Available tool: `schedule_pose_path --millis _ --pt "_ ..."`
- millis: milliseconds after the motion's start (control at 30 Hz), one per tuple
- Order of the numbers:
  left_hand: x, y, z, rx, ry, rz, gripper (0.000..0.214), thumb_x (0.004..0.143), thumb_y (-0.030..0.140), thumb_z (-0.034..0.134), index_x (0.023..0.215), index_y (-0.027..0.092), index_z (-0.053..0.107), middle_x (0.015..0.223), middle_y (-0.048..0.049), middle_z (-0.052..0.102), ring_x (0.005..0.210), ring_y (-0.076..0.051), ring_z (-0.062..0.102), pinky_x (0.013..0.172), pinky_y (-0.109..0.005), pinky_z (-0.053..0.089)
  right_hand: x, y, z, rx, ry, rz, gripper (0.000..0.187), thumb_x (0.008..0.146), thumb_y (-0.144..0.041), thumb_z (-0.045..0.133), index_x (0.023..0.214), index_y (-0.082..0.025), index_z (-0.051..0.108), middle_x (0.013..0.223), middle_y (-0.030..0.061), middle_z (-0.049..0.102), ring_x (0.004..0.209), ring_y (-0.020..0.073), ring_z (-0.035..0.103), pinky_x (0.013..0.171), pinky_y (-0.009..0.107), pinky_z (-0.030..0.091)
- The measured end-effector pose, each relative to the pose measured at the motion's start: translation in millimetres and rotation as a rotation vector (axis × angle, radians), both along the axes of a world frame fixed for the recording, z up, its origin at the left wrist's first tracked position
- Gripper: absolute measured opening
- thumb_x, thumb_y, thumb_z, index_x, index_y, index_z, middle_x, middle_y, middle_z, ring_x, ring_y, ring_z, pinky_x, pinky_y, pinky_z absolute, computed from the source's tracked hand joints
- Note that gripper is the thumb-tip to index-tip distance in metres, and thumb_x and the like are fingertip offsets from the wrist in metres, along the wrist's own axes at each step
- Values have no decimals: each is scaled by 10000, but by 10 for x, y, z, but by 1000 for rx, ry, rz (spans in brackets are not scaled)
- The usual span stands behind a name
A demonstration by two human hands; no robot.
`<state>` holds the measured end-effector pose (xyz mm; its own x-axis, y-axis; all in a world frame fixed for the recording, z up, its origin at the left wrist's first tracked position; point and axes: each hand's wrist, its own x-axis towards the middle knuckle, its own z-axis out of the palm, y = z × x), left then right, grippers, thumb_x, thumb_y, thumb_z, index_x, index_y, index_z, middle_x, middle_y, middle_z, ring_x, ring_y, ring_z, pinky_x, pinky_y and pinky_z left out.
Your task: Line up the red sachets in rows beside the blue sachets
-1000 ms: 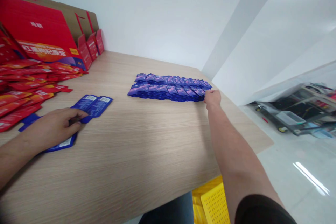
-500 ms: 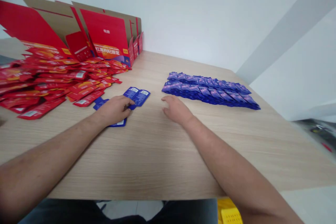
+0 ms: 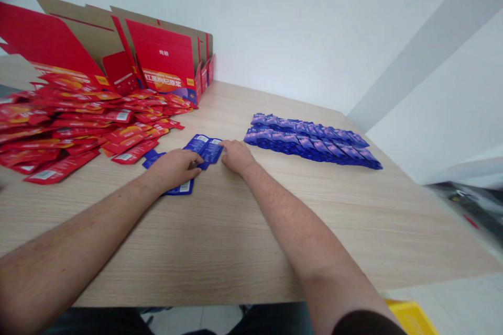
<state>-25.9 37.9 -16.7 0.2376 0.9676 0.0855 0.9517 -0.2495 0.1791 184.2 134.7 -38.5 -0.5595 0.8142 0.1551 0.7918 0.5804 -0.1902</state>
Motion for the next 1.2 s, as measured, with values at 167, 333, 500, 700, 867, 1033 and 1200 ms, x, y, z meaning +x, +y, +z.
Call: schedule_pose_path --millis 167,333,500,700,867,1033,1200 --pt "8 12 3 -4 -20 11 322 897 307 656 1173 267 819 1112 -73 833 1110 -306 756 1016 -388 579 -40 20 -31 31 20 -26 686 912 -171 588 1596 -179 545 1584 168 585 1446 308 523 1212 477 407" --pt "14 3 21 -3 -37 15 298 882 293 675 1140 281 824 1100 -57 834 1115 -299 755 1012 -376 577 -110 72 -18 8 13 -10 580 958 -180 553 1534 -212 618 1457 135 694 1337 300 612 1175 458 443" --pt "17 6 7 -6 -40 -5 298 893 301 682 1164 262 799 1129 -59 824 1126 -281 751 987 -351 575 -40 13 1 11 15 7 555 976 -201 584 1529 -177 620 1406 173 692 1339 305 584 1172 443 443" --pt "11 14 -7 -10 -79 -4 308 900 292 644 1171 263 788 1107 -47 830 1088 -265 762 984 -347 576 60 -81 6 161 -46 103 437 1036 -168 541 1445 -193 692 1292 170 673 1248 284 594 1118 385 460" --pt "-22 25 -22 8 -134 70 318 912 298 573 1143 295 792 1105 -31 839 1050 -254 776 928 -332 582 68 -135 81 278 -80 128 368 1123 -256 429 1276 -227 763 1249 136 666 1127 260 612 994 346 489" --pt "-16 23 9 17 -157 154 368 933 315 511 1181 264 779 1155 -53 835 1088 -265 775 918 -324 579 153 -213 128 316 -12 201 367 1122 -222 415 1170 -223 779 1443 128 597 1202 246 576 1038 335 448" --pt "-3 5 71 3 -176 218 436 950 391 472 1240 250 765 1119 -57 838 1057 -276 778 938 -338 583 445 -372 180 280 -42 167 314 1108 -220 466 1108 -237 779 1165 105 689 1093 241 599 962 330 475"
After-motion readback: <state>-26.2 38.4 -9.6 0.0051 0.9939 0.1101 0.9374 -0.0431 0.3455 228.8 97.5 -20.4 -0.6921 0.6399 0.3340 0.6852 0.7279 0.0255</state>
